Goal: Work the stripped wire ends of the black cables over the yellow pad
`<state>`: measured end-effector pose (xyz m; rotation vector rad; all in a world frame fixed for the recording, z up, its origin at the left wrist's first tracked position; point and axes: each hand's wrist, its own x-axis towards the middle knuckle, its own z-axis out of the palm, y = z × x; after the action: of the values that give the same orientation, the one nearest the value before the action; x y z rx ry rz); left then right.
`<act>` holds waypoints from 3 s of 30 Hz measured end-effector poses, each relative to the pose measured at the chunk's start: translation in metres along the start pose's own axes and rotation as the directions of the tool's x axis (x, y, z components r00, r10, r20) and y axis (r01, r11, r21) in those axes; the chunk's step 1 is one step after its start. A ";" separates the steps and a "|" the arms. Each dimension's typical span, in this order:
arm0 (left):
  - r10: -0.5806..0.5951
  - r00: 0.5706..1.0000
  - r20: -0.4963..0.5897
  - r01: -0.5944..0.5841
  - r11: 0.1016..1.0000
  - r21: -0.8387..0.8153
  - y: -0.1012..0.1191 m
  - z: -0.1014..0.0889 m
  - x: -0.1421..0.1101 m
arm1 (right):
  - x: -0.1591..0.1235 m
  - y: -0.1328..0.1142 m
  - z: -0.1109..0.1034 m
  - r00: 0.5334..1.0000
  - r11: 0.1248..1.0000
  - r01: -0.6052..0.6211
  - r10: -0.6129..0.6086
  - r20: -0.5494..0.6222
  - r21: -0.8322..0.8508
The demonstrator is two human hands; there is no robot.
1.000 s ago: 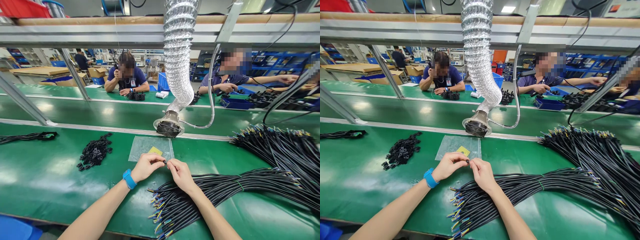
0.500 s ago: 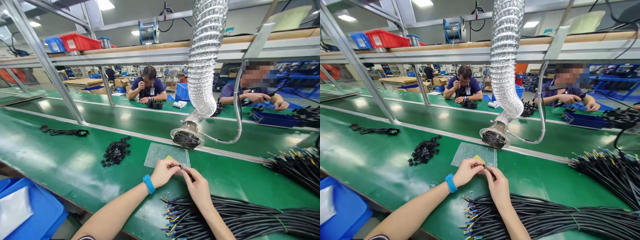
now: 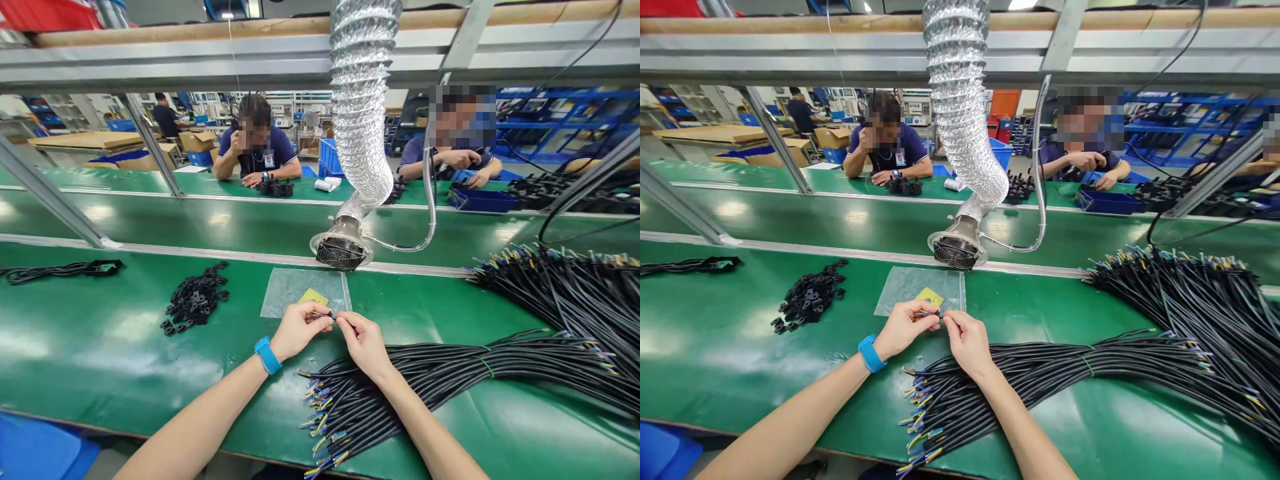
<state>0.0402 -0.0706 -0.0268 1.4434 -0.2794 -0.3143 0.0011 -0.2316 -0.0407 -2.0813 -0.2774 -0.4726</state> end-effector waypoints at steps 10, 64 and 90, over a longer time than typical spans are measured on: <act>0.058 0.997 0.053 -0.062 0.996 0.071 -0.003 -0.001 0.001 | 0.003 -0.004 -0.002 0.992 0.987 -0.080 0.065 0.110 0.137; 0.188 0.950 -0.249 0.291 -0.245 0.925 0.029 -0.186 0.022 | 0.029 -0.007 -0.011 0.967 0.985 -0.038 0.079 0.243 -0.168; 0.177 0.965 -0.195 0.128 0.329 0.935 0.025 -0.132 0.028 | 0.024 0.011 0.004 0.995 0.952 0.087 -0.097 -0.020 -0.295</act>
<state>0.1164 0.0433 -0.0159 2.6653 -0.2708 0.1553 0.0283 -0.2337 -0.0409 -2.3541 -0.2999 -0.6377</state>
